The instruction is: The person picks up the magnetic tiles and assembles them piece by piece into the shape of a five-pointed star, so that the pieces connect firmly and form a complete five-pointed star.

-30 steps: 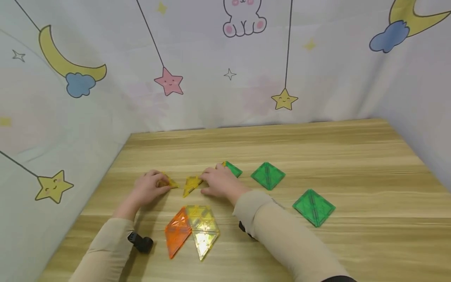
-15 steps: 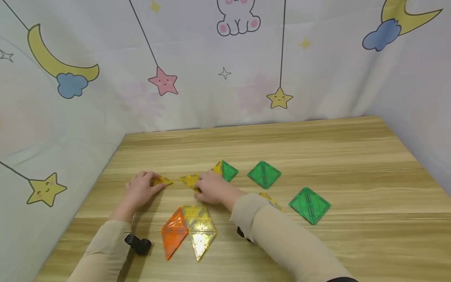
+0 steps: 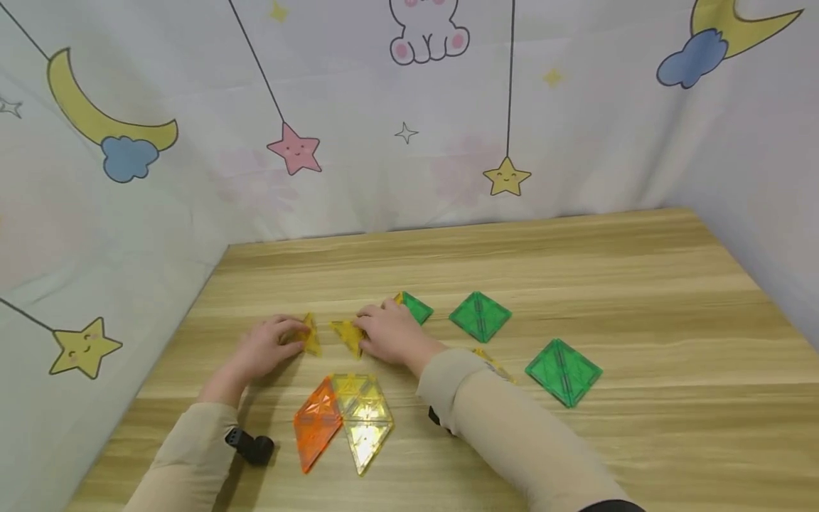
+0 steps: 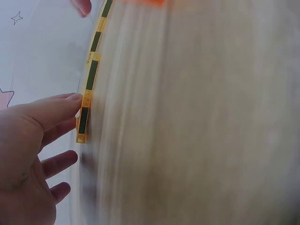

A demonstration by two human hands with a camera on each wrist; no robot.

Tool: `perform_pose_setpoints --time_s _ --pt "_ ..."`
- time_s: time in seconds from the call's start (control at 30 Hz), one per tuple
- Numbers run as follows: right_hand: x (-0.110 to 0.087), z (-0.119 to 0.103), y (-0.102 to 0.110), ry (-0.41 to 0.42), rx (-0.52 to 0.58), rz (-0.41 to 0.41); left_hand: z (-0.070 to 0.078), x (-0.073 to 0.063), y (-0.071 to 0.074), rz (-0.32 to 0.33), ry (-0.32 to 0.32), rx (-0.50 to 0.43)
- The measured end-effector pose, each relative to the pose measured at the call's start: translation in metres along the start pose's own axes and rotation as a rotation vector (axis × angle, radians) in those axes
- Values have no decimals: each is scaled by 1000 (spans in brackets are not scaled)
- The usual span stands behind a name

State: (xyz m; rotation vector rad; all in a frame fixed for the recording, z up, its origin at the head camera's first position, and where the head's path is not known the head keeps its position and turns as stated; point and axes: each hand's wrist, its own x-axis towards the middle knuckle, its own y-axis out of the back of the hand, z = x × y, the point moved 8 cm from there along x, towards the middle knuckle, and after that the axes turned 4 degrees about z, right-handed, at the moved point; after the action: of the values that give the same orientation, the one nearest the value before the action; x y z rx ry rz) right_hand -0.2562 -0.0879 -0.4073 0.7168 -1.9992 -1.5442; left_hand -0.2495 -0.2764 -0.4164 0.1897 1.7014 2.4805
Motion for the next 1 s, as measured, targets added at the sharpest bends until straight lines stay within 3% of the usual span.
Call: perform_pose_setpoints --time_s 0.17,0.5,0.73,1.0 --pt "2 4 -1 -51 -44 -8 10 1 -7 -16 -69 -31" --pt "5 -6 -4 20 18 -19 31 4 -12 -38 -128 -77" --pt "-1 7 -4 11 102 -42 42 7 -19 -78 -170 -15" --pt "-21 29 14 -31 146 -44 49 8 -19 -88 -208 25"
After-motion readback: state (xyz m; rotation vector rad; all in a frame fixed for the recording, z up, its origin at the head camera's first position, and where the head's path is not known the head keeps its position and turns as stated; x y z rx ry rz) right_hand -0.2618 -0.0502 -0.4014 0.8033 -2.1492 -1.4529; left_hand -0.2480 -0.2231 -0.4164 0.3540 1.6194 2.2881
